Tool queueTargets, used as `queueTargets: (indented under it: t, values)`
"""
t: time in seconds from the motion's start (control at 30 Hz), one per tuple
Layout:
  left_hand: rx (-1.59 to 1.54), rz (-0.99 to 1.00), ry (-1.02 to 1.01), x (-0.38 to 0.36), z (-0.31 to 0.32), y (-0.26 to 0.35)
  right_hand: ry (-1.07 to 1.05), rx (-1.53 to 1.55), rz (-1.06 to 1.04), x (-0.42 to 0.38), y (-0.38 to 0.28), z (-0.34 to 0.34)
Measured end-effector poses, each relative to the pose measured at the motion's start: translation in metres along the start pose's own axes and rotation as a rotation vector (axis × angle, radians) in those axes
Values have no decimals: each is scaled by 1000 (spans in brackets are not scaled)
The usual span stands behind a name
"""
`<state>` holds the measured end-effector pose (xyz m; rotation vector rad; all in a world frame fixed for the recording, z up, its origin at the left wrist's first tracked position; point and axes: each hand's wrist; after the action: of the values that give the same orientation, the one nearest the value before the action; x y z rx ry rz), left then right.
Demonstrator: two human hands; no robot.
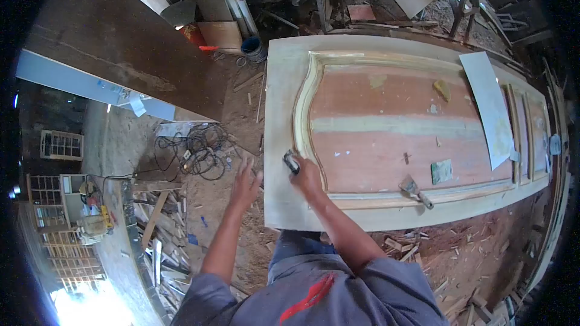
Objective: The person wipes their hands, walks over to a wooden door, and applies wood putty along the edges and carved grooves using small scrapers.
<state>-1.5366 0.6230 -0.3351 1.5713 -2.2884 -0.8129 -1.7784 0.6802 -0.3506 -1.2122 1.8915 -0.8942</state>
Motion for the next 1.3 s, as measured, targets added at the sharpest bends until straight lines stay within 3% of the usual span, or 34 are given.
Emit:
queueTargets:
  t: [0.1, 0.2, 0.23, 0.27, 0.33, 0.4, 0.47, 0.57, 0.67, 0.73, 0.8, 1.0, 1.1, 1.13, 1.2, 1.3]
  values:
    - [22, -297, -44, -127, -1, -46, 14, -206, 22, -11, -15, 8]
    - [102, -544, -47, -282, 32, -147, 8, -319, 30, -26, -11, 23]
    - [83, -750, -152, -320, 31, -162, 16, -336, 44, -22, -12, 30]
    - [123, -755, -307, -356, 37, -203, 25, -355, 58, -16, -14, 36]
    - [125, -851, -421, -363, 3, -191, 54, -386, 101, 8, -24, 49]
    - [185, -766, -404, -371, 3, -253, 92, -412, 165, 61, -46, 60]
    - [161, -721, -377, -334, -15, -302, 129, -440, 194, 118, -60, 76]
    - [46, -662, -313, -208, -77, -341, 201, -488, 231, 189, -88, 93]
    - [11, -675, -414, -83, -111, -402, 310, -482, 245, 188, -95, 114]
    - [-192, -509, -117, -6, -150, -385, 317, -446, 329, 158, -110, 128]
    - [-276, -442, -56, 39, -160, -400, 358, -402, 334, 151, -110, 136]
    - [-316, -446, -252, 76, -178, -410, 376, -421, 342, 253, -118, 117]
    - [-42, -451, -417, 47, -178, -466, 337, -428, 372, 218, -134, 122]
    - [-56, -451, -390, 37, -186, -481, 327, -436, 388, 196, -132, 129]
    - [-90, -464, -335, 24, -191, -494, 315, -463, 372, 197, -134, 121]
    - [35, -468, -488, 41, -217, -496, 314, -453, 307, 198, -137, 109]
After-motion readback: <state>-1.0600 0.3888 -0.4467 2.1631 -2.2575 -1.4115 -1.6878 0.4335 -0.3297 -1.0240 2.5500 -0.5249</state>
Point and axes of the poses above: each hand's wrist, its own x-axis towards the middle knuckle, its own z-axis out of the palm, y = z × x, and after that the axes turned 2 degrees about y, right-handed
